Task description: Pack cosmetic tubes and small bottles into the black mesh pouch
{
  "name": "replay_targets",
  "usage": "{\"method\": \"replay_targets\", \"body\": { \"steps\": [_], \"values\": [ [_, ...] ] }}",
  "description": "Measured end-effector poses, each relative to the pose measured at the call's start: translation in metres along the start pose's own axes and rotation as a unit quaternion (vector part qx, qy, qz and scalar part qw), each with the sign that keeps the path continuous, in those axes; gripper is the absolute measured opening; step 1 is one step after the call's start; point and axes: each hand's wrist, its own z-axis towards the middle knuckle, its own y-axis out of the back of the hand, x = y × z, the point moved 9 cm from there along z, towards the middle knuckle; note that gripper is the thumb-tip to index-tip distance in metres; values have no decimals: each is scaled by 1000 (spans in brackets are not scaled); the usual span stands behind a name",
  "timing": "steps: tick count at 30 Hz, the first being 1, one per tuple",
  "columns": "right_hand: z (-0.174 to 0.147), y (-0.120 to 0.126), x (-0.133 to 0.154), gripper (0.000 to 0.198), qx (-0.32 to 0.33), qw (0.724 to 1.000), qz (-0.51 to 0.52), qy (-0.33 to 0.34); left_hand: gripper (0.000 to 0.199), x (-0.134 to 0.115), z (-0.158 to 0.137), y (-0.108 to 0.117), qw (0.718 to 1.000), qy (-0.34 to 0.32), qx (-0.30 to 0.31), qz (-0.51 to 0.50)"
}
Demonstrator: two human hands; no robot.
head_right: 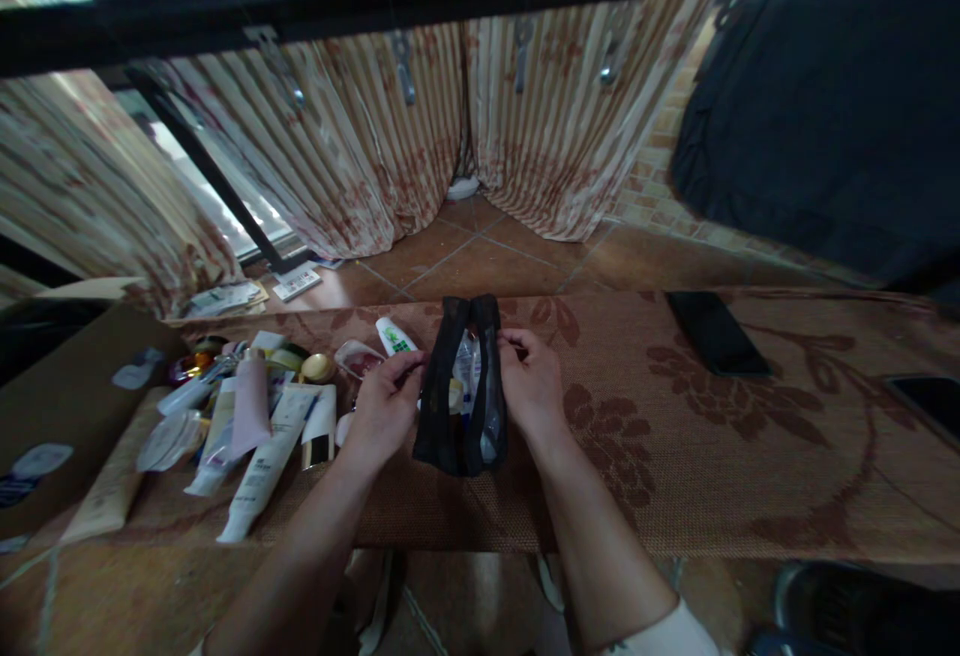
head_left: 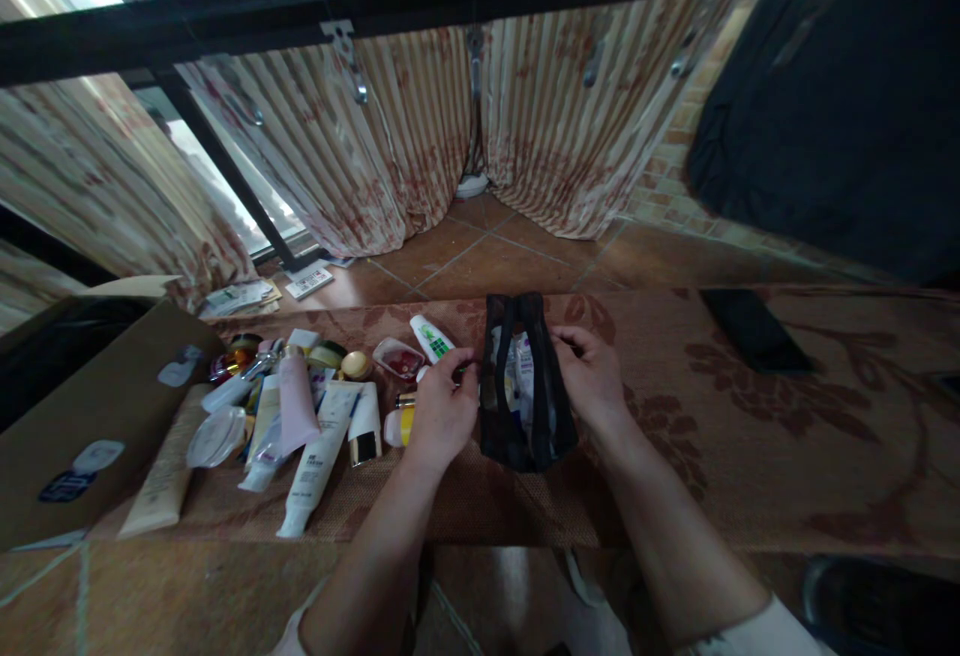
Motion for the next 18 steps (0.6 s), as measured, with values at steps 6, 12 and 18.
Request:
{"method": "replay_targets", "body": {
  "steps": [6,12,18],
  "values": [
    [-1,0,3,28,4,1000,0,7,22,2,0,-1,1000,-1,5,6],
    [0,0,2,27,-3,1000,-4,5,21,-1,0,-1,1000,-7,6,0],
    [-1,-2,1,28,11,1000,4,4,21,-4,0,-2,1000,-2,12,4]
  ]
}}
